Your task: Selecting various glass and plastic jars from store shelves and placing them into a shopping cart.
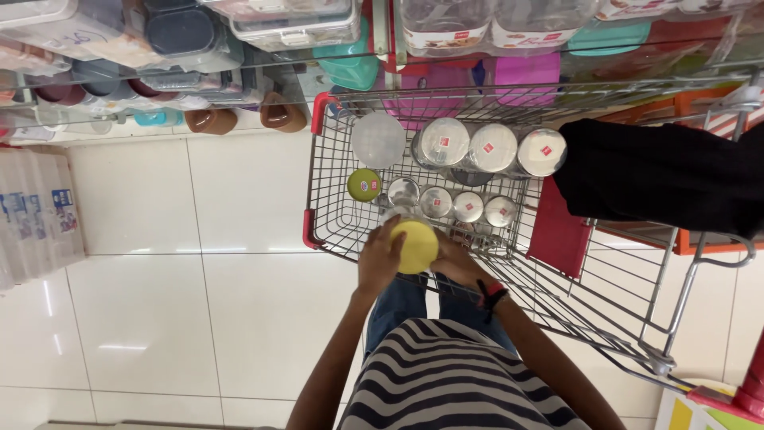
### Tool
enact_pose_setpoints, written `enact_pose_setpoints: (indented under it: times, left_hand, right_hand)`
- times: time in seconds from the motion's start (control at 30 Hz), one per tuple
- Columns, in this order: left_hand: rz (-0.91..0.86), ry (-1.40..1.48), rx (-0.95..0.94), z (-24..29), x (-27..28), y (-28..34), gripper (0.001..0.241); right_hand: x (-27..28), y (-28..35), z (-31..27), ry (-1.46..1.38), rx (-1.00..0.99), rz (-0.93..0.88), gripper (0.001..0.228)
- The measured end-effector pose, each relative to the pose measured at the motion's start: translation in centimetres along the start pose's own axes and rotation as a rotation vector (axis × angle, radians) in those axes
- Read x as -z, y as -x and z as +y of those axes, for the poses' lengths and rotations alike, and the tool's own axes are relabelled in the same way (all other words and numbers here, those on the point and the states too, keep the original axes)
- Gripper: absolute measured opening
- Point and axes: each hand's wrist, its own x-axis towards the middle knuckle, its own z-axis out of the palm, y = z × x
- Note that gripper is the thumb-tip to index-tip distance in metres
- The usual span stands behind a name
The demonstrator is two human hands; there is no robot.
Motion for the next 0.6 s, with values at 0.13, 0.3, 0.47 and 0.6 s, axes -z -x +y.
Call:
enact_pose_setpoints:
  times: [0.13,0.3,0.47,0.6]
  left_hand:
    - [0.082,-0.029,0.059,-2.8,1.2,-1.5,0.039]
    - [0.08,-0.098,0.197,-7.3,1.0,-4.4,0.037]
    - [0.027,-0.096,0.258,-9.2,-0.2,-6.9,0.039]
    - [-0.004,-0.08,0.285,-12.0,-2.5,-8.4,0.041]
  right_hand:
    - [-2.2,-4.1,0.3,-0.143,0.034,-0.065,0.098]
    - [-4.2,-9.5,1.9,-0.176,-0.005,-0.066,0.072]
    - [-4.7,-12.6,5.4,-0.306,-0.007,-0.012,0.062]
    - [-5.1,-14.6,8.6,-0.23,-0.046,0.111,0.051]
